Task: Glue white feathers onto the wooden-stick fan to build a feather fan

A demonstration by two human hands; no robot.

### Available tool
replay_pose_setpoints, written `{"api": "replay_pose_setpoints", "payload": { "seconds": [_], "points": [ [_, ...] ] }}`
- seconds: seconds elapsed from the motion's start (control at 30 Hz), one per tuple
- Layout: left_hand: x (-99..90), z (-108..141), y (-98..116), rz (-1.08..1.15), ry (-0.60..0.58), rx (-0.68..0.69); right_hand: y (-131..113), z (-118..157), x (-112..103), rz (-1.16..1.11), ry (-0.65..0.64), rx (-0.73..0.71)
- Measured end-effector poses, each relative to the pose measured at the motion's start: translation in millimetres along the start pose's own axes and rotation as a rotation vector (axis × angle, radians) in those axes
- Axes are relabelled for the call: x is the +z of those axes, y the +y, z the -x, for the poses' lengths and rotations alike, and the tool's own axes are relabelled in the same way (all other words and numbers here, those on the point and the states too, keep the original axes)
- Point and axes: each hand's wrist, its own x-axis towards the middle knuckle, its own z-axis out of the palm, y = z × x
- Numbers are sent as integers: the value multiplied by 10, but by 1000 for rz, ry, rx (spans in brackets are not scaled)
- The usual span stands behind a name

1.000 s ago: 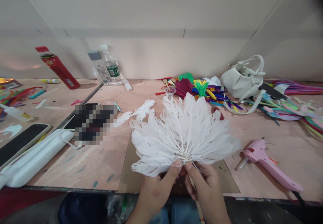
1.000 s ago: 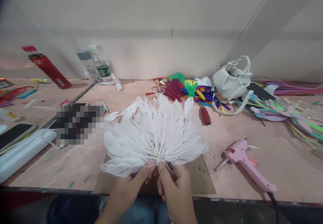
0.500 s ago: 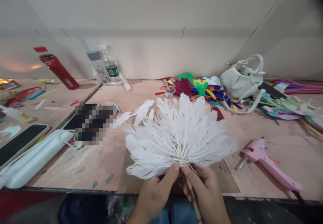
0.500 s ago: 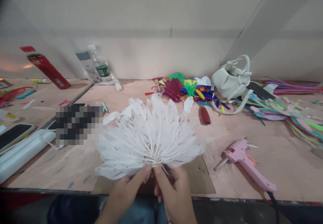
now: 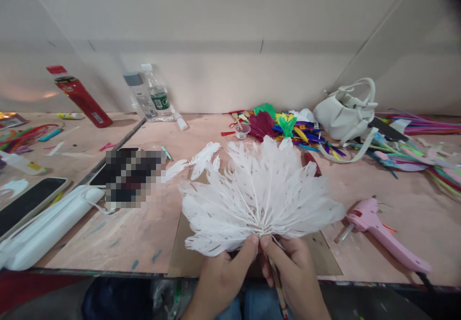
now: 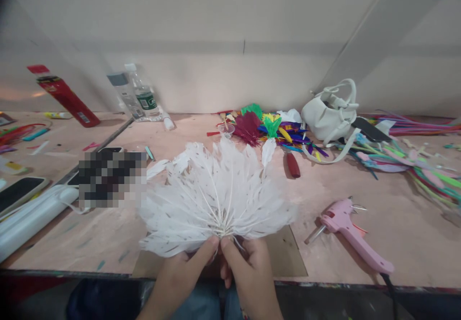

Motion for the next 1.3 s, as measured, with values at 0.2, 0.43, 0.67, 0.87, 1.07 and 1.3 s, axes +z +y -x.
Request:
{"api": "replay_pose_setpoints", "payload": {
  "seconds": [0.2,0.43,0.67,0.87,1.07,1.3],
  "points": [
    [-41,-19,-74,35,3,-13,2,-6,6,-32,0,-9],
    [-23,-86,-117,122,1,-60,-16,-83,-1,-6,-53,-6],
    [17,-136,-172,559,213,-125,73,-156,-36,6,32,2],
    [-32,-160,-118,800,270,-150,-3,-107,53,-44,124,-9],
    [-32,-130,-214,490,60,-106,-29,-95,49,-4,89,14],
    [27,-36,-14,220,93,-35,4,-121,-7,36,-76,-6]
  ]
}}
